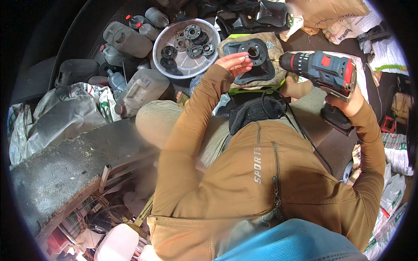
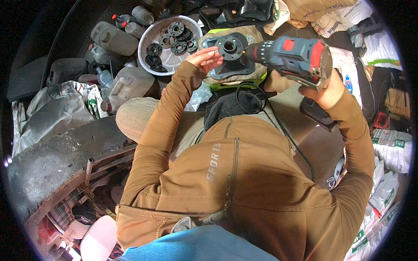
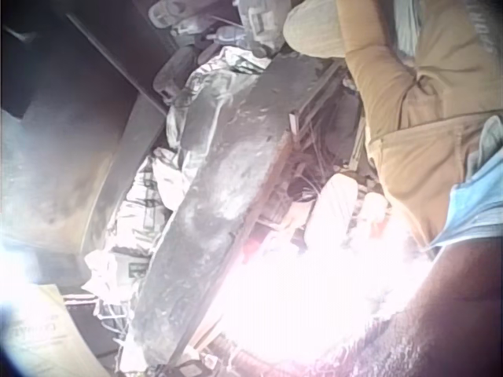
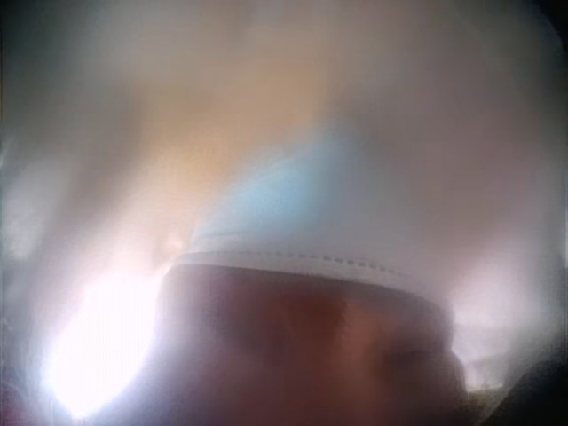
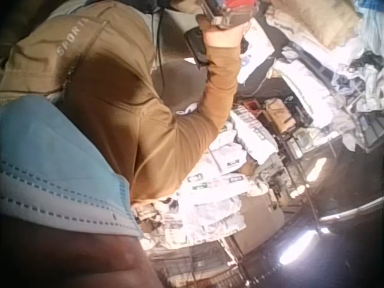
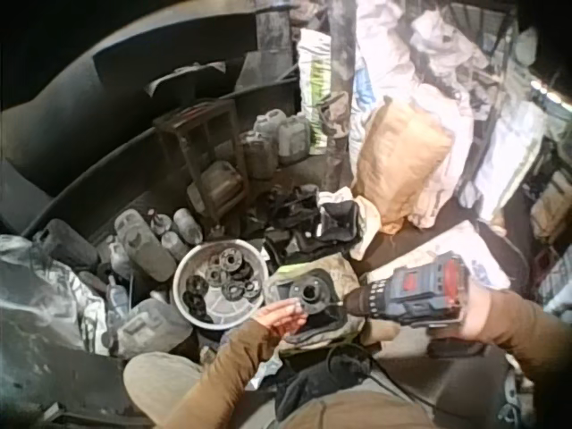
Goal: The person sits on the floor and uses a cordless drill to fasten circular plastic inserts into larger black plastic housings. They repeatedly pick up a housing, align an insert, drill it in place, and set the finished unit aside.
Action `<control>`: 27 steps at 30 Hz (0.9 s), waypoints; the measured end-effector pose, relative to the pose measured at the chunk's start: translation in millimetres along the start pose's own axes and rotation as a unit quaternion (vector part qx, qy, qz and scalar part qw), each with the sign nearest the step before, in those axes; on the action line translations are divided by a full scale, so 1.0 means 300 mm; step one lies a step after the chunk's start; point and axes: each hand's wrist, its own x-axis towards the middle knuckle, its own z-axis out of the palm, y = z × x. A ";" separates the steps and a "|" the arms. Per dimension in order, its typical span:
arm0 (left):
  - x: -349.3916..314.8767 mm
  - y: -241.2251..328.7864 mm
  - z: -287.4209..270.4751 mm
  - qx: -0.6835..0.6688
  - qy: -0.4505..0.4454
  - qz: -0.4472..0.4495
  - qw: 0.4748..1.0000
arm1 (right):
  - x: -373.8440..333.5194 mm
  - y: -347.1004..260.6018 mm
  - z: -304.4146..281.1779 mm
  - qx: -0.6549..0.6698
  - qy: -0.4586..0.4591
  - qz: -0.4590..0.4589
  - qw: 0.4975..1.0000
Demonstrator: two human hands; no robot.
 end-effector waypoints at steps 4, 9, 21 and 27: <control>-0.005 -0.012 -0.029 -0.026 -0.009 -0.002 1.000 | 0.059 -0.109 0.063 0.001 -0.009 -0.002 1.000; -0.013 -0.019 -0.035 -0.036 -0.042 0.016 0.998 | 0.085 -0.173 0.084 -0.007 -0.042 -0.009 0.999; -0.015 -0.010 -0.031 0.023 -0.094 0.061 0.993 | 0.080 -0.147 0.064 -0.060 -0.046 -0.063 0.995; -0.006 -0.036 -0.015 0.009 -0.066 0.071 0.995 | 0.080 -0.162 0.067 -0.062 -0.061 -0.030 0.996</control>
